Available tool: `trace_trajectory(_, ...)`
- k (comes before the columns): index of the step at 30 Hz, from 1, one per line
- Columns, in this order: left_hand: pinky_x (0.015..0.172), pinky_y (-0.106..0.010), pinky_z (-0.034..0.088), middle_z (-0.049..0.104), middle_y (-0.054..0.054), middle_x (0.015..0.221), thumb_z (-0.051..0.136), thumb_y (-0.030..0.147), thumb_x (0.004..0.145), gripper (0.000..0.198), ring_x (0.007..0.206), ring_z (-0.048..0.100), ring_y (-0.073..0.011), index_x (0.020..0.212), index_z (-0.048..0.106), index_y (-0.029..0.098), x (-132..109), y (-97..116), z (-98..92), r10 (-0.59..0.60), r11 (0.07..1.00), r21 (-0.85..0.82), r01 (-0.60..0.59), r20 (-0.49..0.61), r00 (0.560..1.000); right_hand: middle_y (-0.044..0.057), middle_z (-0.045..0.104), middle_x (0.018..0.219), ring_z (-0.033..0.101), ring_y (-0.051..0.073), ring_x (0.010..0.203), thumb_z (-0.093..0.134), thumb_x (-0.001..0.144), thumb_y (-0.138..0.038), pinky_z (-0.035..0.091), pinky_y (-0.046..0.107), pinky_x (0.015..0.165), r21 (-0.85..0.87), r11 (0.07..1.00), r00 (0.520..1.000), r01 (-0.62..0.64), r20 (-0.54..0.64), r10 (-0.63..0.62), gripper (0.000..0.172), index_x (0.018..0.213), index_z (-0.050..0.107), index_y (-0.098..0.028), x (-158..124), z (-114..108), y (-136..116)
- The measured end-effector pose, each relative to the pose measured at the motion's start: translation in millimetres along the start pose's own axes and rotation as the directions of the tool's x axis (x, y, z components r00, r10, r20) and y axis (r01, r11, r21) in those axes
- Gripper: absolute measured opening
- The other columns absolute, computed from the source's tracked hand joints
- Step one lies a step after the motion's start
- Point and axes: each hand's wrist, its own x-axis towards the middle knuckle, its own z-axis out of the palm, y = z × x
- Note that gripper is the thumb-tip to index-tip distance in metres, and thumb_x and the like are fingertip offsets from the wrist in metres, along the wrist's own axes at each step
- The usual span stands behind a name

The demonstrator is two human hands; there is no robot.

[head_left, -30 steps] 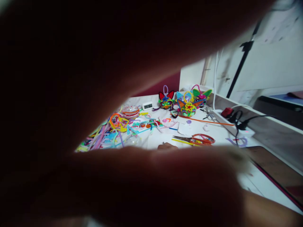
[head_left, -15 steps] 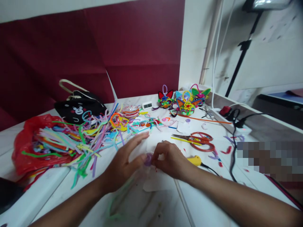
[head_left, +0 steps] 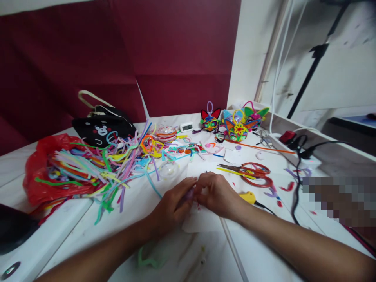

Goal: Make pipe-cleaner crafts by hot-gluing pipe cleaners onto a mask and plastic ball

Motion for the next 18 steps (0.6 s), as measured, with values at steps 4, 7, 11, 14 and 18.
trace_trajectory(4,0.111,-0.042,0.036,0.049,-0.010,0.142,0.047,0.020,0.090,0.047,0.130,0.046,-0.0256,0.137,0.045,0.018,0.5,-2.3,4.0,0.031,0.999,-0.035,-0.031,-0.013,0.999,-0.001,0.068,0.073,0.058,0.017,0.078,0.065,0.066,-0.002,0.042,0.030,0.075,0.021,0.999,0.999,0.034,-0.013,-0.034,0.018,0.062,0.067,-0.020,-0.5,0.8,2.6)
trace_trajectory(7,0.112,-0.044,0.033,0.051,-0.012,0.140,0.048,0.022,0.089,0.047,0.131,0.045,-0.0271,0.135,0.047,0.016,-0.6,-7.7,6.4,0.035,0.999,-0.015,-0.036,-0.038,0.999,0.000,0.068,0.075,0.057,0.018,0.082,0.069,0.066,-0.005,0.042,0.030,0.075,0.046,0.999,0.999,0.029,0.016,-0.030,0.016,0.063,0.069,-0.021,-0.9,-1.7,4.6)
trace_trajectory(11,0.111,-0.041,0.037,0.055,-0.011,0.136,0.050,0.019,0.088,0.045,0.127,0.049,-0.0241,0.133,0.048,0.016,-3.4,-16.2,7.9,0.059,0.998,0.033,-0.056,-0.085,0.995,0.000,0.067,0.074,0.056,0.019,0.084,0.069,0.068,-0.008,0.042,0.031,0.075,0.023,0.999,0.999,0.025,0.039,-0.026,0.014,0.065,0.070,-0.021,-1.9,-8.0,4.3)
trace_trajectory(14,0.111,-0.042,0.037,0.055,-0.012,0.136,0.050,0.021,0.088,0.046,0.128,0.050,-0.0239,0.133,0.048,0.015,-4.5,-19.9,8.4,0.063,0.996,0.064,-0.058,-0.088,0.994,0.000,0.065,0.071,0.057,0.018,0.078,0.066,0.069,-0.006,0.043,0.029,0.071,0.015,1.000,1.000,0.012,0.027,-0.012,0.014,0.065,0.069,-0.020,-2.7,-11.8,3.3)
trace_trajectory(18,0.111,-0.043,0.037,0.054,-0.013,0.137,0.049,0.024,0.089,0.046,0.129,0.049,-0.0244,0.134,0.048,0.014,-4.3,-19.9,8.4,0.072,0.993,0.097,-0.064,-0.078,0.994,0.001,0.064,0.071,0.056,0.015,0.066,0.063,0.072,-0.009,0.042,0.026,0.061,0.037,0.999,1.000,-0.020,0.017,0.019,0.013,0.066,0.069,-0.018,-3.0,-13.3,5.3)
